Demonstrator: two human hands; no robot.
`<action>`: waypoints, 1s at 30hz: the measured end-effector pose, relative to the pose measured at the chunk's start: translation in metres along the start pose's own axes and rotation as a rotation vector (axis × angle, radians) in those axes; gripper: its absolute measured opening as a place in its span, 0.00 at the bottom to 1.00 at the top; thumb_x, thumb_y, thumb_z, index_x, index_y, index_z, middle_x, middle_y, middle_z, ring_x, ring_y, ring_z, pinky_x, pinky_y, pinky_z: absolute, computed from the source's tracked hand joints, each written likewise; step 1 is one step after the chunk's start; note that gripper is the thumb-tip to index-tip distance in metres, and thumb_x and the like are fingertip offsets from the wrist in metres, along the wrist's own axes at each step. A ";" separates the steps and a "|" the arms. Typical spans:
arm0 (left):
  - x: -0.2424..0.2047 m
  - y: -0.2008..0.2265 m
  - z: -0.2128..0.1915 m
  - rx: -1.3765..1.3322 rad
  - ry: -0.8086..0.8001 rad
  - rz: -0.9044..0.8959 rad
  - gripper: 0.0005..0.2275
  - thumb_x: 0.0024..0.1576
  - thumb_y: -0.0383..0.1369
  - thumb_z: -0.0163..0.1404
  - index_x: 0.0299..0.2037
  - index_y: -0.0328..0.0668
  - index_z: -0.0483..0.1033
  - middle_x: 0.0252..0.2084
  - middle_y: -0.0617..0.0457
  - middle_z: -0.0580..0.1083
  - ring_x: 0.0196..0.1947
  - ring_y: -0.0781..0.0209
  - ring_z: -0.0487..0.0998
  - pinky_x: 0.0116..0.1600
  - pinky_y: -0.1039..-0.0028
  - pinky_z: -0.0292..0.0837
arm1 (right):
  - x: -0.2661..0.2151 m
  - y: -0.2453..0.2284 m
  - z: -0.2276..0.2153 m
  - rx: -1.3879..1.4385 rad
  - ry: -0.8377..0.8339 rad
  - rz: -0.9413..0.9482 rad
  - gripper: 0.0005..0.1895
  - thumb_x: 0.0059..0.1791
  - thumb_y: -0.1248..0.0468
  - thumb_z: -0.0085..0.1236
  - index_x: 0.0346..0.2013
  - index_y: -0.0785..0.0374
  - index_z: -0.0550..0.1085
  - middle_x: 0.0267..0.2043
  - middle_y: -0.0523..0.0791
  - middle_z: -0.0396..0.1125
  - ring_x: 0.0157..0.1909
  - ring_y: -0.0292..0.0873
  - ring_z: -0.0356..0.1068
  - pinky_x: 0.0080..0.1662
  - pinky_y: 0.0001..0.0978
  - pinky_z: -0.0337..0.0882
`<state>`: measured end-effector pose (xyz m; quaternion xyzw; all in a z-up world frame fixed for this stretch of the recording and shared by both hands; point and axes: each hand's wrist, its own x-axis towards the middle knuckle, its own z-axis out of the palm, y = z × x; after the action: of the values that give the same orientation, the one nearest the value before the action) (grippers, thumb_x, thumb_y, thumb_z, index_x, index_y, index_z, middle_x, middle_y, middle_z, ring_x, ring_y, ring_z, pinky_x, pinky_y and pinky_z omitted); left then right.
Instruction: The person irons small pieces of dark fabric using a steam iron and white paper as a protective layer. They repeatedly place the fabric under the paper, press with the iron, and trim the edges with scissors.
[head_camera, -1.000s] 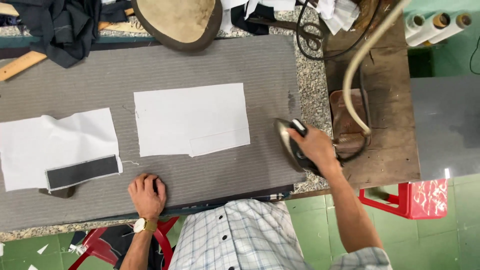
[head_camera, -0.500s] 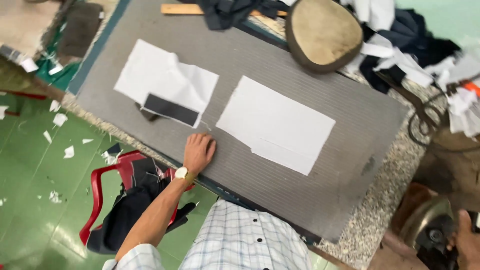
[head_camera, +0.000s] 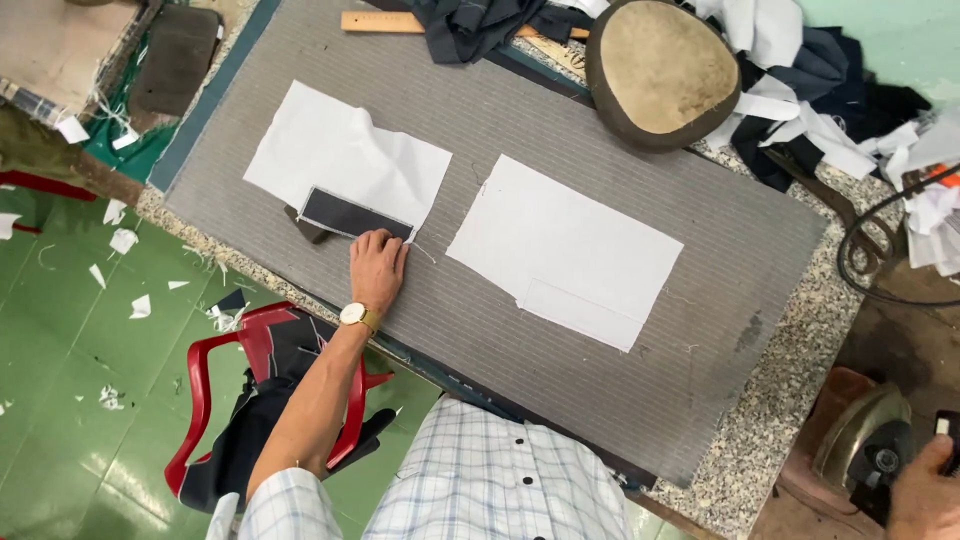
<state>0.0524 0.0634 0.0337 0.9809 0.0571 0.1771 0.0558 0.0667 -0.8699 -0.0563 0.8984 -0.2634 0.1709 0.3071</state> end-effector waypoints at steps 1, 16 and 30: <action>0.000 -0.004 0.002 -0.007 0.000 0.008 0.11 0.67 0.36 0.47 0.40 0.37 0.79 0.46 0.44 0.73 0.49 0.44 0.71 0.53 0.56 0.66 | -0.006 -0.005 -0.048 -0.007 -0.002 0.008 0.43 0.82 0.24 0.55 0.36 0.48 0.83 0.22 0.44 0.74 0.19 0.49 0.76 0.17 0.43 0.71; 0.063 0.209 -0.020 -0.395 0.117 0.318 0.06 0.64 0.33 0.48 0.34 0.49 0.76 0.29 0.52 0.74 0.30 0.52 0.80 0.35 0.68 0.74 | -0.078 -0.159 -0.329 1.258 -0.123 -0.320 0.09 0.58 0.73 0.55 0.50 0.65 0.80 0.45 0.51 0.72 0.49 0.53 0.73 0.53 0.45 0.72; 0.042 0.098 -0.011 -0.288 -0.144 -0.043 0.15 0.64 0.43 0.51 0.51 0.38 0.76 0.45 0.38 0.76 0.45 0.39 0.80 0.49 0.56 0.75 | -0.110 -0.221 -0.357 1.330 -0.470 -0.175 0.09 0.57 0.65 0.58 0.46 0.69 0.79 0.41 0.55 0.75 0.44 0.57 0.76 0.45 0.45 0.75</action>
<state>0.0970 -0.0265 0.0706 0.9715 0.0479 0.1114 0.2037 0.0539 -0.4513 0.0588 0.9264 -0.0891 0.0719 -0.3586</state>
